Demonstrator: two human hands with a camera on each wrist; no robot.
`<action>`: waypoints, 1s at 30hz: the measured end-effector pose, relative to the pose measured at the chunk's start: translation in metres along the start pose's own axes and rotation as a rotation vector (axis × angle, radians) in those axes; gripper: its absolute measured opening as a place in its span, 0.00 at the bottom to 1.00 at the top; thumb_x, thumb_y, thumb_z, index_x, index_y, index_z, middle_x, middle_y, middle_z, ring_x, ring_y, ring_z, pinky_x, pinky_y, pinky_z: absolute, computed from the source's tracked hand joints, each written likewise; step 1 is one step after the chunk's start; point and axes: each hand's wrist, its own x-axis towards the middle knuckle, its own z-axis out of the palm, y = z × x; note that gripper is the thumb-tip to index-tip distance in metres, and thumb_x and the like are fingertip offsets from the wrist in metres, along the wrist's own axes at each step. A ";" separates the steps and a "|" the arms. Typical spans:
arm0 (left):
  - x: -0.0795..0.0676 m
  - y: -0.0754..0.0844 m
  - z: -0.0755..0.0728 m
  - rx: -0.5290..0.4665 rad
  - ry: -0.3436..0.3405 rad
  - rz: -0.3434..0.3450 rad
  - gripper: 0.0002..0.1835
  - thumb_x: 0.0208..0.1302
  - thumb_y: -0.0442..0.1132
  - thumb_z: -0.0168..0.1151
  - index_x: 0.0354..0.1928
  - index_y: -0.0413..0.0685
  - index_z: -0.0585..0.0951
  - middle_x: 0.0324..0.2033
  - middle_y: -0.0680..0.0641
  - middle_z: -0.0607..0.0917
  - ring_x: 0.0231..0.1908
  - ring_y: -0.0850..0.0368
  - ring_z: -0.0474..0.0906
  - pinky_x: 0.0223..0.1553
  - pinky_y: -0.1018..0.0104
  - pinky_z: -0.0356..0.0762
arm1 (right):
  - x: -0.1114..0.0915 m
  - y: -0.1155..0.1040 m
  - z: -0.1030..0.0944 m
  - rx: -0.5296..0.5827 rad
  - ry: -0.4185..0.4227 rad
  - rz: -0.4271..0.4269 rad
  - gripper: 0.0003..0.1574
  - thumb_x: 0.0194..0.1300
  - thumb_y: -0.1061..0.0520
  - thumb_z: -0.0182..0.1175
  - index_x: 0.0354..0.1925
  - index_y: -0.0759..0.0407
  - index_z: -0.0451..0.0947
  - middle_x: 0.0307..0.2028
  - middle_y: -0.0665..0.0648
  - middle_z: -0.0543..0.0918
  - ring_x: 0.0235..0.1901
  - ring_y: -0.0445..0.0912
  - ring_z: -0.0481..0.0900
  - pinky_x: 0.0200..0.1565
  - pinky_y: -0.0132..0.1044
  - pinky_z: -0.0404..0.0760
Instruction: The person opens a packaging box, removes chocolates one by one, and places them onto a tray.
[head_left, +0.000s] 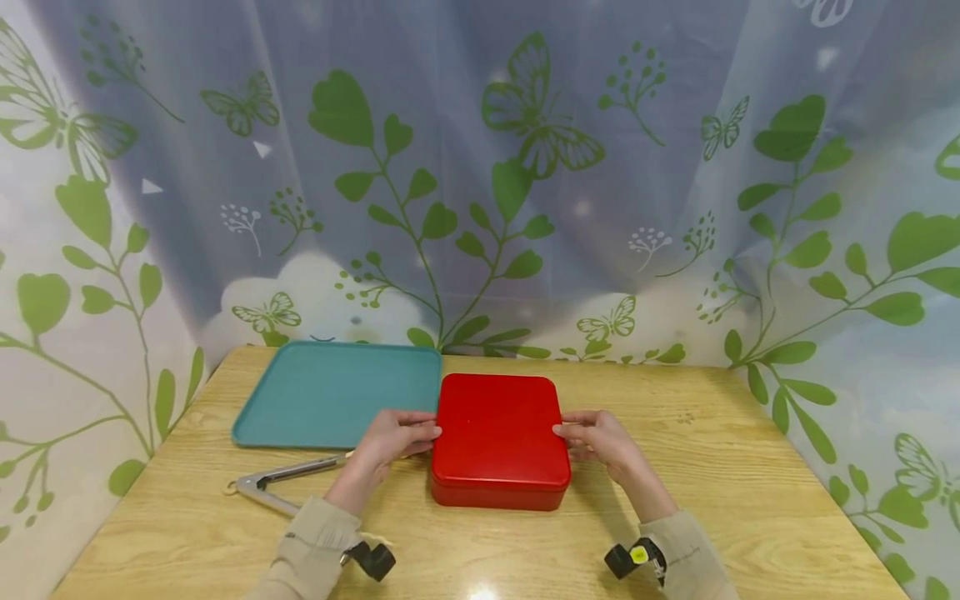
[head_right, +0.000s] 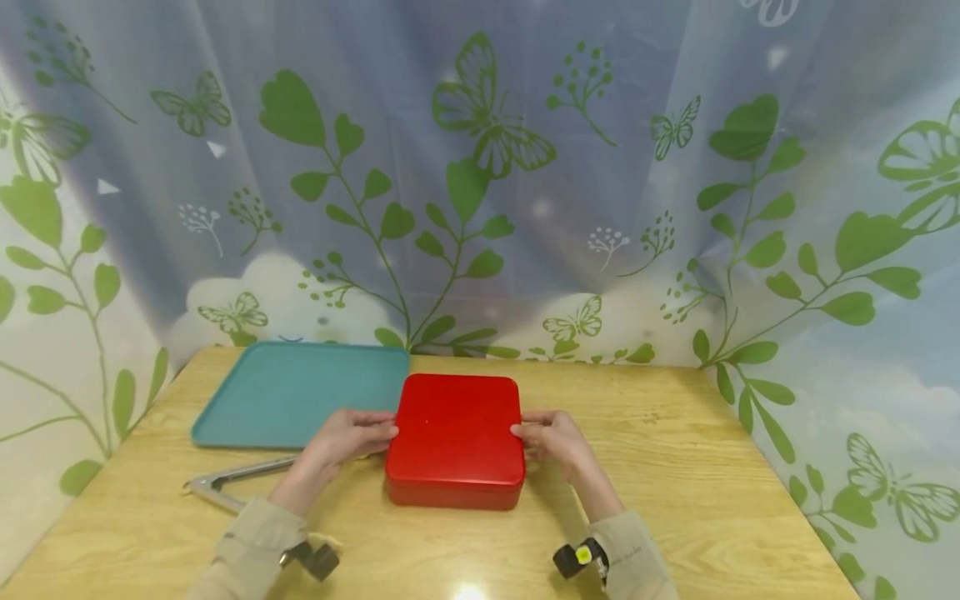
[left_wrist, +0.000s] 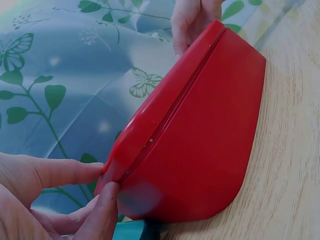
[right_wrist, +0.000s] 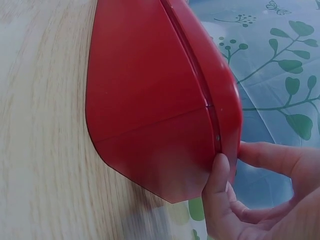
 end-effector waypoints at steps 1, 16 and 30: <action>0.000 0.000 0.000 -0.004 0.006 -0.003 0.20 0.67 0.28 0.65 0.59 0.26 0.79 0.55 0.30 0.82 0.46 0.48 0.87 0.53 0.53 0.82 | 0.000 0.000 0.000 0.001 0.002 0.002 0.33 0.69 0.59 0.63 0.64 0.79 0.69 0.37 0.56 0.86 0.31 0.43 0.83 0.40 0.39 0.87; -0.003 0.002 0.007 0.016 0.037 -0.014 0.25 0.62 0.28 0.70 0.60 0.24 0.77 0.58 0.30 0.81 0.43 0.51 0.87 0.50 0.54 0.84 | -0.002 0.000 0.003 -0.006 0.026 0.016 0.31 0.68 0.59 0.64 0.62 0.78 0.71 0.37 0.56 0.85 0.32 0.44 0.82 0.39 0.41 0.87; -0.004 0.007 0.001 0.020 -0.018 -0.002 0.25 0.67 0.29 0.66 0.63 0.25 0.75 0.61 0.30 0.78 0.47 0.50 0.86 0.55 0.50 0.81 | -0.004 -0.006 0.002 -0.004 0.010 0.007 0.31 0.68 0.59 0.63 0.62 0.78 0.70 0.40 0.58 0.83 0.33 0.45 0.81 0.38 0.40 0.87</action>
